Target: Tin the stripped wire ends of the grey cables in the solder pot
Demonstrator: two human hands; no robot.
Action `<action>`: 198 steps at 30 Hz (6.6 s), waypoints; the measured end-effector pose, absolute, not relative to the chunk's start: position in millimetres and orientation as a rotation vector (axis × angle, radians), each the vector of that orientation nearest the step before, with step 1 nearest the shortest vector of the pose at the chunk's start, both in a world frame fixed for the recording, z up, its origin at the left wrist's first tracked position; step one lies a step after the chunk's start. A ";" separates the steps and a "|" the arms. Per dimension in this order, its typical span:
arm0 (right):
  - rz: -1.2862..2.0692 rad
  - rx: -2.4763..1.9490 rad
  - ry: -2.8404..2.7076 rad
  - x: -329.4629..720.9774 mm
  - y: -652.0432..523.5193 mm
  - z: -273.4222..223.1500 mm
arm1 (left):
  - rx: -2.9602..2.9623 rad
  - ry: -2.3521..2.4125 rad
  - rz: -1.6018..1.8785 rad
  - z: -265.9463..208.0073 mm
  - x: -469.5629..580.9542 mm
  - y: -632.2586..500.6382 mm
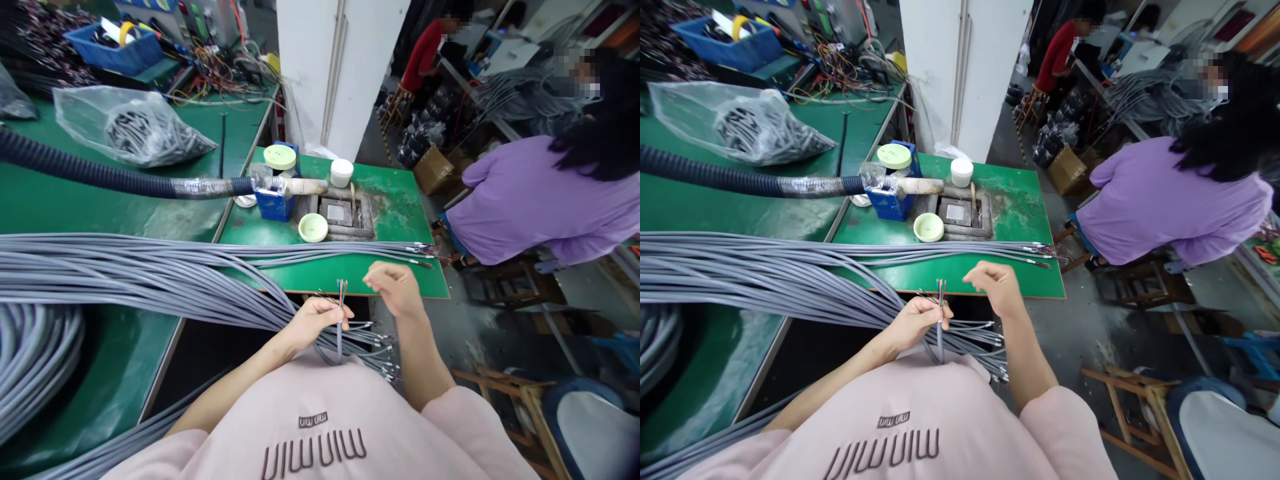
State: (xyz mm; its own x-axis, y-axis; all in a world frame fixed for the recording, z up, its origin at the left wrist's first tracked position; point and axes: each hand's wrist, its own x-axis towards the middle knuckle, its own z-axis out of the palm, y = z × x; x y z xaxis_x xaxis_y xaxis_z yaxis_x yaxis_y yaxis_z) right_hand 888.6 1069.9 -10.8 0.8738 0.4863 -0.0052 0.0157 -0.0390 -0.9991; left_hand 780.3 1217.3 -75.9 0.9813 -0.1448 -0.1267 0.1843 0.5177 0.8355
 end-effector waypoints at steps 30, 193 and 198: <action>-0.143 -1.797 -1.017 861.7 1088.8 -42.2 | 0.500 0.291 -0.142 -77.7 794.6 1234.8; -0.078 -1.390 -0.646 829.8 1094.8 -114.8 | 1.255 0.148 0.273 -61.5 810.8 1234.2; -0.048 -1.406 -0.658 829.1 1100.6 -107.4 | 1.275 0.150 0.290 -61.5 809.7 1234.8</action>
State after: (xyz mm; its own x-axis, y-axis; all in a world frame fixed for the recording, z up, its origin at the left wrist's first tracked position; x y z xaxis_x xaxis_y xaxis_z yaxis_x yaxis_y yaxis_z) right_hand 829.1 1100.6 -107.4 0.8228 0.3457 0.4510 0.4076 0.1940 -0.8923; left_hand 809.7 1234.8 -61.5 0.9540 0.2957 0.0496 -0.1309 0.2617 0.9562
